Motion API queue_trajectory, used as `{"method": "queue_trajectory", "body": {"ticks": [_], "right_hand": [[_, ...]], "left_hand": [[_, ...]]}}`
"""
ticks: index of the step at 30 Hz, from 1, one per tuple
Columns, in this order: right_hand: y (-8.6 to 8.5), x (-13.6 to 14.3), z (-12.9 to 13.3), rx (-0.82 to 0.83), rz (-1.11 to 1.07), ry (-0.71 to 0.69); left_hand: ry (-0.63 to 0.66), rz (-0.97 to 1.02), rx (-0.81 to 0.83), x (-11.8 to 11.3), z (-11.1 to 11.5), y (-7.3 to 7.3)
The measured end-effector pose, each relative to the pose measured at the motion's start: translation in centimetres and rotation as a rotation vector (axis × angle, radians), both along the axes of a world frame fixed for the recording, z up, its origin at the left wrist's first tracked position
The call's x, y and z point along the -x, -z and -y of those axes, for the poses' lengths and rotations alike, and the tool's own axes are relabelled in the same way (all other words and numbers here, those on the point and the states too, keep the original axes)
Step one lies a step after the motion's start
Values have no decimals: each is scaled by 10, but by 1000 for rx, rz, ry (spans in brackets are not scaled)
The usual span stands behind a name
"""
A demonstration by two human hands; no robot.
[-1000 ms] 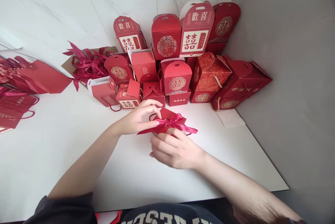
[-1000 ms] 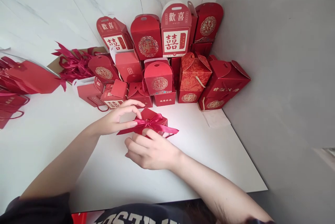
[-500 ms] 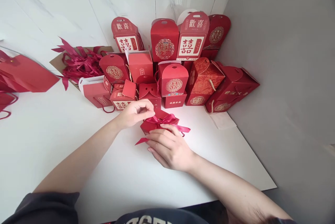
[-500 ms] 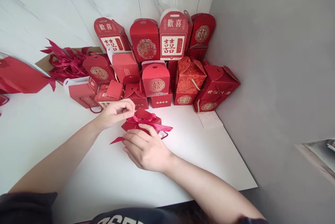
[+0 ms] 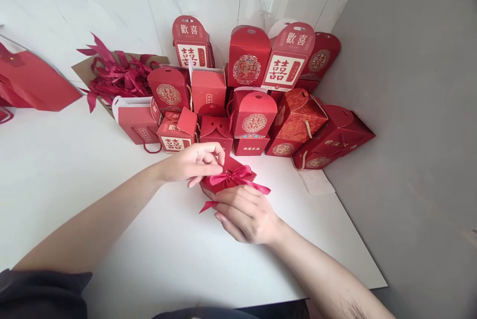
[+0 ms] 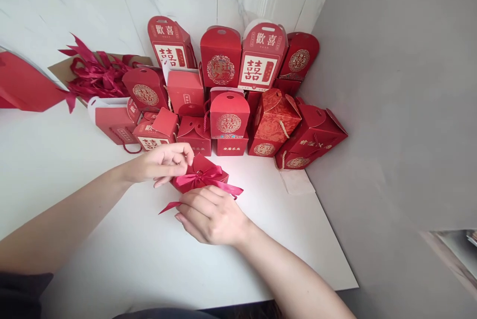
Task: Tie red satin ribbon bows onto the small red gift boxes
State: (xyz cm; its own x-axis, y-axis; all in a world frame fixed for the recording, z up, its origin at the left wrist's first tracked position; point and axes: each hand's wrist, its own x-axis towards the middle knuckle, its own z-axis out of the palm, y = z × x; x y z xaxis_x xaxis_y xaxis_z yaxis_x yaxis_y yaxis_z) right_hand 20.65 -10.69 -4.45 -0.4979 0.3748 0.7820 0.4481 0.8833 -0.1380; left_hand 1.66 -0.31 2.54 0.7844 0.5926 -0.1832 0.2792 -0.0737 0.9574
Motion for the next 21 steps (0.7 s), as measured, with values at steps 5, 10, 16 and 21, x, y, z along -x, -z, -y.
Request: {"method": "queue_trajectory", "body": {"ticks": [5,10,16,21], "right_hand": [[6,-2,-1,6,-2,27],[14,-2,-2,19,-36,12],[16,-2,-4,58,-59,22],[15,-3,-6,88,-95,56]], "left_hand": [[20,-62,-26,1,4,-10],[17,-99,90,2,6,-12],[74,-60,134,3,3,-12],[15,-83,83,6,-1,-11]]}}
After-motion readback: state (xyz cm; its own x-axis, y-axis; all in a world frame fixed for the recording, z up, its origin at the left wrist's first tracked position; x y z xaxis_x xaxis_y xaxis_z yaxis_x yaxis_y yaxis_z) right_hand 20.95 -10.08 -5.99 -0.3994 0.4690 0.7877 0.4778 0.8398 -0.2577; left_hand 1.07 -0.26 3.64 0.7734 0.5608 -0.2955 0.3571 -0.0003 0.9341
